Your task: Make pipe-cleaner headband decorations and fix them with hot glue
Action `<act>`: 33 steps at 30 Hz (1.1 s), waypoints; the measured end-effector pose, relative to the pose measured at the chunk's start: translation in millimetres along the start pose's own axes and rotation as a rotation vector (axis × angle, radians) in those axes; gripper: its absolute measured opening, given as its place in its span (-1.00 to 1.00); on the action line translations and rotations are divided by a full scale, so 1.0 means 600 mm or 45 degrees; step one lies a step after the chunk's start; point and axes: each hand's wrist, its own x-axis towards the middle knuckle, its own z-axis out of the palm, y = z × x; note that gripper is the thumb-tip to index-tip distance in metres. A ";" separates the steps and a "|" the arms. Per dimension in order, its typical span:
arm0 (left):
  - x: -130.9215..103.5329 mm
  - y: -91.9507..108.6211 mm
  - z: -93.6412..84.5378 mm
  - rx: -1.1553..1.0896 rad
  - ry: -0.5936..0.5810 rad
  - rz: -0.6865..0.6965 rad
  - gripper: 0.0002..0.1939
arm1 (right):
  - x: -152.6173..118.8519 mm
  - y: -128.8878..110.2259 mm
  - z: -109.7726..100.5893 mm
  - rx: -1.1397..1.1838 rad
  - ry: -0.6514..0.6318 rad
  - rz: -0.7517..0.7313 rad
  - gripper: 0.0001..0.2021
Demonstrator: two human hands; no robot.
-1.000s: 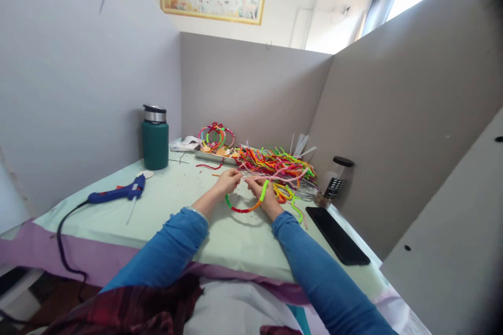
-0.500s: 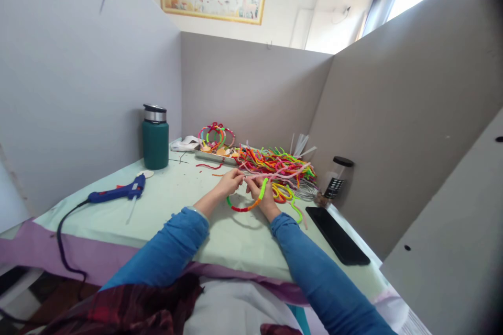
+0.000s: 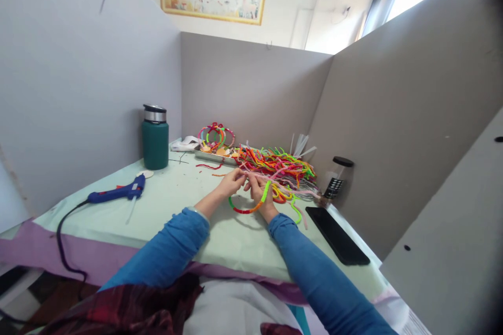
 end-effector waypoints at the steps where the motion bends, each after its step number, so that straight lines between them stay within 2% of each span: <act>1: 0.000 0.001 0.001 0.001 0.004 0.005 -0.79 | 0.000 0.000 0.000 0.000 0.004 0.009 -0.53; 6: -0.002 0.009 0.002 -0.015 0.036 -0.050 -0.79 | 0.000 0.008 -0.002 0.007 -0.089 0.003 -0.64; 11: -0.003 0.021 -0.011 -0.267 0.070 -0.287 -0.75 | 0.000 0.013 -0.009 -0.095 -0.130 -0.145 -0.80; 14: -0.003 0.025 -0.021 -0.370 0.057 -0.369 -0.77 | 0.001 0.017 -0.014 -0.255 -0.183 -0.218 -0.79; 17: -0.001 0.024 -0.028 -0.422 -0.006 -0.411 -0.79 | 0.006 0.027 -0.018 -0.319 -0.151 -0.207 -0.74; 21: -0.001 0.019 -0.027 -0.430 -0.177 -0.436 -0.77 | 0.017 0.036 -0.020 -0.075 -0.041 -0.047 -0.70; 26: -0.010 0.026 -0.021 -0.325 -0.313 -0.454 -0.71 | 0.028 0.028 -0.019 0.366 -0.014 0.210 -0.61; 29: -0.015 0.033 -0.020 -0.356 -0.368 -0.453 -0.70 | 0.032 0.028 -0.021 0.437 0.032 0.232 -0.58; 33: -0.010 0.032 -0.024 -0.564 -0.392 -0.425 -0.75 | 0.036 0.036 -0.022 0.426 0.095 0.239 -0.60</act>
